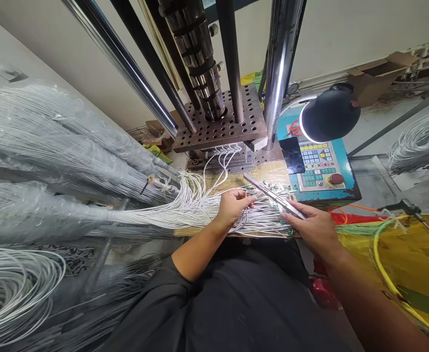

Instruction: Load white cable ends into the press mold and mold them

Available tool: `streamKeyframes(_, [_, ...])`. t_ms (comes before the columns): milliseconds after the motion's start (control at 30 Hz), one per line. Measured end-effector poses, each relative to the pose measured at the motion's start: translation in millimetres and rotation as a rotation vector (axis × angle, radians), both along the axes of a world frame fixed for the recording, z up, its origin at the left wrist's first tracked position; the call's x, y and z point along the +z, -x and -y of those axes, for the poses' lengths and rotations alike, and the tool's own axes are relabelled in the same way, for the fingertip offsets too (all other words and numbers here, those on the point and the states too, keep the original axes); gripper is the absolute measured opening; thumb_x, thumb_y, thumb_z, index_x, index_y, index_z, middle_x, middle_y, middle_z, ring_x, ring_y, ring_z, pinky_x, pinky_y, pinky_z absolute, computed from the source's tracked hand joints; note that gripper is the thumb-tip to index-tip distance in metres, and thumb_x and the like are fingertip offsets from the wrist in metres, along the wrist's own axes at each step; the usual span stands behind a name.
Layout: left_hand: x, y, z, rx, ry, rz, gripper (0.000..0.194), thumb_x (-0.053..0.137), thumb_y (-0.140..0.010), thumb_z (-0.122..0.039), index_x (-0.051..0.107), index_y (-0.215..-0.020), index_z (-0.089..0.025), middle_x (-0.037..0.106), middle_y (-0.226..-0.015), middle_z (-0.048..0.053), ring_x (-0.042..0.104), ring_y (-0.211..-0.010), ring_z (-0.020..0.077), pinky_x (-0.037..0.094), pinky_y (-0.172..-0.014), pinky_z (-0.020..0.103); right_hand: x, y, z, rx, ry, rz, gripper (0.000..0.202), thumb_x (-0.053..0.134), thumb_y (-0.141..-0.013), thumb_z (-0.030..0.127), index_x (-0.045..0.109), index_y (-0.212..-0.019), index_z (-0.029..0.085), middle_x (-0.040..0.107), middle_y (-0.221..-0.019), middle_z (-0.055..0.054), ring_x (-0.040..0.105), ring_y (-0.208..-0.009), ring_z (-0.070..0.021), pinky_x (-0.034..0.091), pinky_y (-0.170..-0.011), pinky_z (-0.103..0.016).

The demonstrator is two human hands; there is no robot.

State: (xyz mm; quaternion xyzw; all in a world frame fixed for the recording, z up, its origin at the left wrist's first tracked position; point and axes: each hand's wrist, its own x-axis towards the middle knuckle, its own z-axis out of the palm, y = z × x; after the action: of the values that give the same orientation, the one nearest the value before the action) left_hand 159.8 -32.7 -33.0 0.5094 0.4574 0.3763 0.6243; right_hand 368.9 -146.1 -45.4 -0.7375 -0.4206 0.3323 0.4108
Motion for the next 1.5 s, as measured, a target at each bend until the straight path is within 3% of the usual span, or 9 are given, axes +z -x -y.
streamKeyframes(100, [-1.9, 0, -3, -0.035, -0.101, -0.097, 0.029, 0.084, -0.07, -0.036, 0.069, -0.065, -0.012, 0.063, -0.059, 0.001, 0.055, -0.056, 0.0096, 0.04, -0.06, 0.024, 1.8, 2, -1, -0.007, 0.003, -0.063, 0.056, 0.081, -0.073, 0.046, 0.074, -0.124, 0.025, 0.076, -0.119, -0.003, 0.073, -0.105, -0.0302, 0.058, -0.1, -0.043])
streamKeyframes(300, [-7.8, 2, -11, -0.096, -0.033, 0.006, 0.034, 0.092, -0.058, -0.034, 0.068, -0.069, -0.012, 0.068, -0.073, 0.002, 0.059, -0.066, 0.0112, 0.045, -0.067, 0.025, 5.5, 3, -2, -0.032, 0.013, -0.045, 0.053, 0.082, -0.07, 0.045, 0.077, -0.119, 0.024, 0.076, -0.119, -0.004, 0.07, -0.113, -0.0319, 0.057, -0.102, -0.042])
streamKeyframes(433, [-8.3, 1, -9, -0.122, -0.059, -0.036, 0.031, 0.09, -0.063, -0.035, 0.072, -0.074, -0.012, 0.068, -0.072, 0.002, 0.059, -0.067, 0.0117, 0.045, -0.069, 0.026, 6.4, 3, -2, -0.027, 0.021, -0.06, 0.055, 0.082, -0.071, 0.045, 0.076, -0.121, 0.025, 0.075, -0.12, -0.004, 0.073, -0.105, -0.0317, 0.059, -0.098, -0.043])
streamKeyframes(633, [-1.5, 0, -4, -0.177, -0.308, -0.268, 0.022, 0.077, -0.08, -0.036, 0.075, -0.077, -0.014, 0.072, -0.077, 0.004, 0.064, -0.077, 0.0169, 0.046, -0.073, 0.027, 8.7, 4, -2, -0.033, -0.005, -0.009, 0.051, 0.082, -0.07, 0.043, 0.078, -0.117, 0.024, 0.076, -0.117, -0.004, 0.07, -0.114, -0.0332, 0.057, -0.102, -0.042])
streamKeyframes(833, [-0.3, -2, -7, -0.268, -0.536, -0.419, 0.016, 0.072, -0.086, -0.03, 0.077, -0.078, -0.018, 0.073, -0.079, 0.004, 0.064, -0.076, 0.0177, 0.046, -0.076, 0.029, 5.0, 3, -2, -0.03, 0.001, -0.033, 0.053, 0.082, -0.071, 0.045, 0.077, -0.119, 0.025, 0.076, -0.118, -0.004, 0.07, -0.112, -0.0327, 0.056, -0.104, -0.044])
streamKeyframes(1133, [-4.5, -5, -9, -0.275, -0.585, -0.421, 0.012, 0.073, -0.086, -0.026, 0.077, -0.076, -0.019, 0.074, -0.081, 0.005, 0.065, -0.08, 0.019, 0.047, -0.081, 0.031, 2.0, 3, 0, -0.021, -0.045, -0.02, 0.053, 0.082, -0.071, 0.044, 0.077, -0.119, 0.024, 0.077, -0.115, -0.005, 0.072, -0.106, -0.0314, 0.059, -0.098, -0.043])
streamKeyframes(1500, [4.0, -8, -3, -0.254, -0.639, -0.492, 0.014, 0.073, -0.085, -0.021, 0.076, -0.071, -0.023, 0.073, -0.081, 0.007, 0.06, -0.087, 0.0234, 0.042, -0.09, 0.038, 3.2, 2, -2, -0.014, -0.035, 0.014, 0.052, 0.081, -0.07, 0.047, 0.077, -0.118, 0.025, 0.077, -0.114, -0.005, 0.072, -0.109, -0.0318, 0.06, -0.094, -0.039])
